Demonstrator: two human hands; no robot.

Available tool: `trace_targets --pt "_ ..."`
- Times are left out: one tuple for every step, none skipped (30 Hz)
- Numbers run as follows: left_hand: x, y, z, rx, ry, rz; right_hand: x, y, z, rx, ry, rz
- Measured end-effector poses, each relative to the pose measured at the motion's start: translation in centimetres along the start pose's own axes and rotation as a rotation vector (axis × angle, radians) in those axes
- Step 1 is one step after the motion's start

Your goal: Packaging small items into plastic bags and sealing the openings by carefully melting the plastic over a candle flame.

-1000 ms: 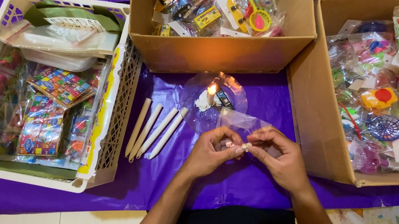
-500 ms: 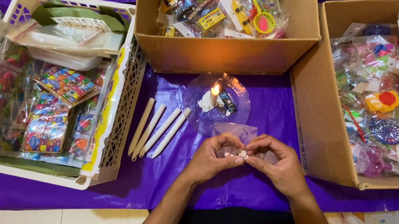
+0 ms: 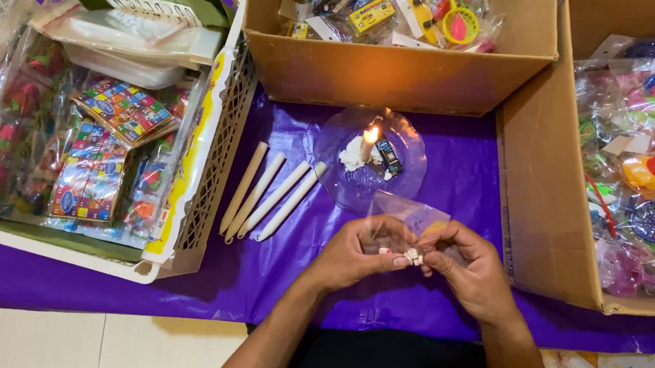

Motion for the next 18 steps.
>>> trace_targets --pt "-0.1 0.0 0.0 0.002 -0.001 0.0 0.0 0.0 -0.1 -0.001 0.001 0.001" --pt "-0.3 0.2 0.1 -0.016 -0.014 -0.013 -0.1 -0.1 -0.1 0.001 -0.008 0.011" --pt "-0.4 0.3 0.0 -0.034 -0.024 -0.023 -0.3 -0.1 -0.1 0.004 -0.021 0.024" --pt "-0.2 0.3 -0.1 -0.033 -0.02 -0.022 -0.4 0.1 -0.2 0.003 -0.024 0.027" --pt "-0.2 0.2 -0.1 -0.026 -0.038 0.06 -0.5 0.4 -0.3 -0.006 -0.032 0.057" --pt "-0.2 0.0 -0.1 -0.019 -0.055 0.142 -0.5 0.6 -0.5 -0.014 -0.041 0.088" --pt "-0.1 -0.2 -0.1 -0.017 -0.054 0.141 -0.4 0.9 -0.7 -0.017 -0.042 0.089" --pt "0.0 -0.4 -0.1 -0.003 -0.047 0.115 -0.2 1.1 -0.8 -0.025 -0.007 0.043" --pt "0.1 -0.5 0.0 0.011 -0.046 0.094 0.0 1.4 -0.9 -0.028 0.032 -0.003" --pt "0.1 -0.5 0.0 0.012 -0.049 0.096 -0.2 1.3 -0.8 -0.027 0.036 -0.002" --pt "0.3 -0.5 0.3 0.016 0.02 0.112 -0.2 1.1 -0.8 -0.033 0.06 -0.048" --pt "0.4 -0.5 0.5 0.019 0.089 0.129 -0.2 1.0 -0.8 -0.039 0.085 -0.094" --pt "0.5 -0.6 0.5 0.022 0.081 0.13 -0.3 0.9 -0.8 -0.038 0.094 -0.094" --pt "0.8 -0.8 0.4 0.039 0.115 0.136 -0.4 0.9 -0.8 -0.058 0.09 -0.075" --pt "1.1 -0.9 0.4 0.058 0.148 0.142 -0.5 0.8 -0.9 -0.079 0.088 -0.055" --pt "0.9 -0.5 0.4 0.062 0.138 0.143 -0.4 0.8 -0.9 -0.079 0.098 -0.055" --pt "0.7 -0.1 0.4 0.054 0.121 0.182 -0.4 0.8 -1.0 -0.103 0.088 -0.06" --pt "0.4 0.3 0.3 0.046 0.104 0.221 -0.5 0.9 -1.1 -0.127 0.078 -0.066"
Point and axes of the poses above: each hand's wrist, its own z-axis towards the middle knuckle, its own x-axis out of the back of the hand, y = z × x, the point moved 3 cm from there along z, towards the middle knuckle, and after that the axes turned 7 degrees about -z, right-handed, at the moved point
